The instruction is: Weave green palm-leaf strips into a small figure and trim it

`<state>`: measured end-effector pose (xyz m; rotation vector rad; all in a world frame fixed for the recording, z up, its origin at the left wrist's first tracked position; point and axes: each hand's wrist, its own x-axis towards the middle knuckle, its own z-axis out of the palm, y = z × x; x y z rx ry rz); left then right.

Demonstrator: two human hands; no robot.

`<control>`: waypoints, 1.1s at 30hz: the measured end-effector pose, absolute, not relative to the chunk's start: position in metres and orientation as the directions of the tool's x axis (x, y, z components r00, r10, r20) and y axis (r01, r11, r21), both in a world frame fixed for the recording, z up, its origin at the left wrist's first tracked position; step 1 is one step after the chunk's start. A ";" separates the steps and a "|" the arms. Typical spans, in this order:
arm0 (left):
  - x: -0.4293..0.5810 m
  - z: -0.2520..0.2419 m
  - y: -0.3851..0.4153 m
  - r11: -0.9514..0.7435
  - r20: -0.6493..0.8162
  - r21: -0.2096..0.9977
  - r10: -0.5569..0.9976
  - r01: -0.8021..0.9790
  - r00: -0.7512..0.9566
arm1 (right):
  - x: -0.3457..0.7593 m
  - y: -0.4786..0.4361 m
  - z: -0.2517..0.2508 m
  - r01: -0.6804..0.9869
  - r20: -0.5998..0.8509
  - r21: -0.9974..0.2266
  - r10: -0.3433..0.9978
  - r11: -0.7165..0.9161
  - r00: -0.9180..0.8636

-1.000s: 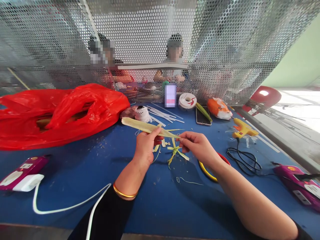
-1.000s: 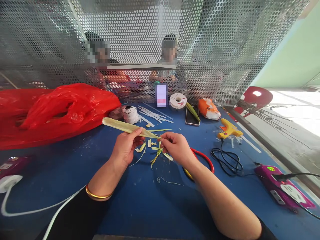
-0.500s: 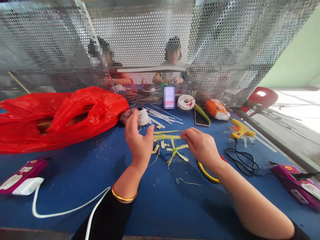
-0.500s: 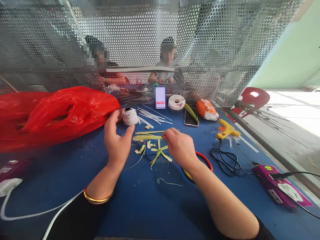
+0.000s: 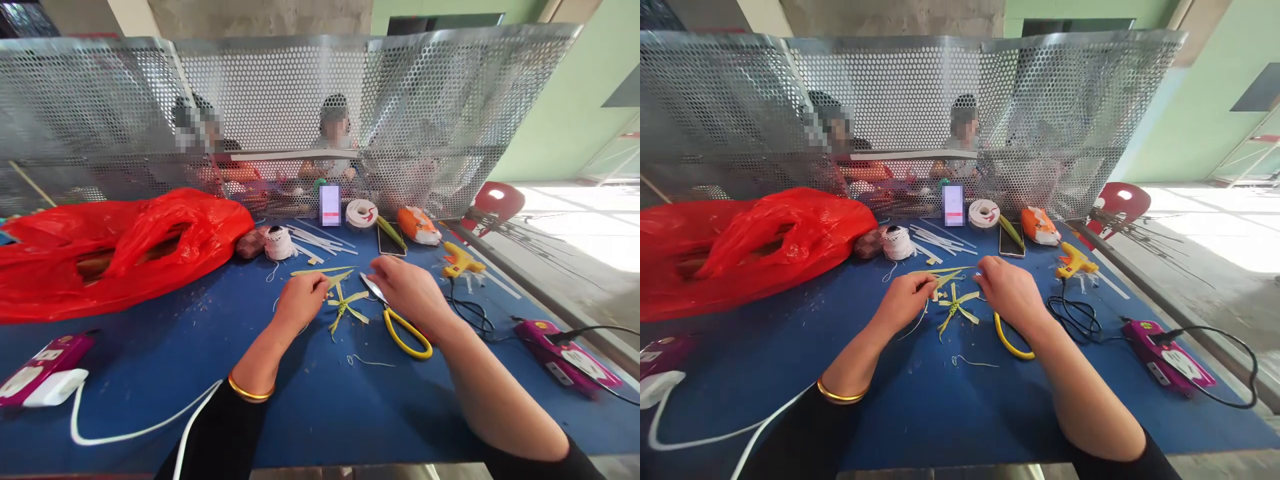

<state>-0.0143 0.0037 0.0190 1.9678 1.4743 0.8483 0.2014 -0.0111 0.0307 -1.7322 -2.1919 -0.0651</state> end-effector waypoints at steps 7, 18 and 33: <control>-0.031 0.015 0.019 -0.172 0.184 0.696 0.981 0.697 0.059 | 0.227 -0.039 -0.007 0.991 -0.106 0.088 0.990 0.104 -0.095; -0.045 0.005 0.032 -0.100 0.186 0.792 0.979 0.603 -0.082 | 0.244 -0.026 -0.026 0.993 -0.017 -0.094 0.998 -0.065 0.064; -0.053 0.010 0.035 -0.074 0.199 0.828 0.966 0.556 -0.167 | 0.171 -0.031 0.028 0.264 -0.114 -0.964 0.955 -0.038 -0.276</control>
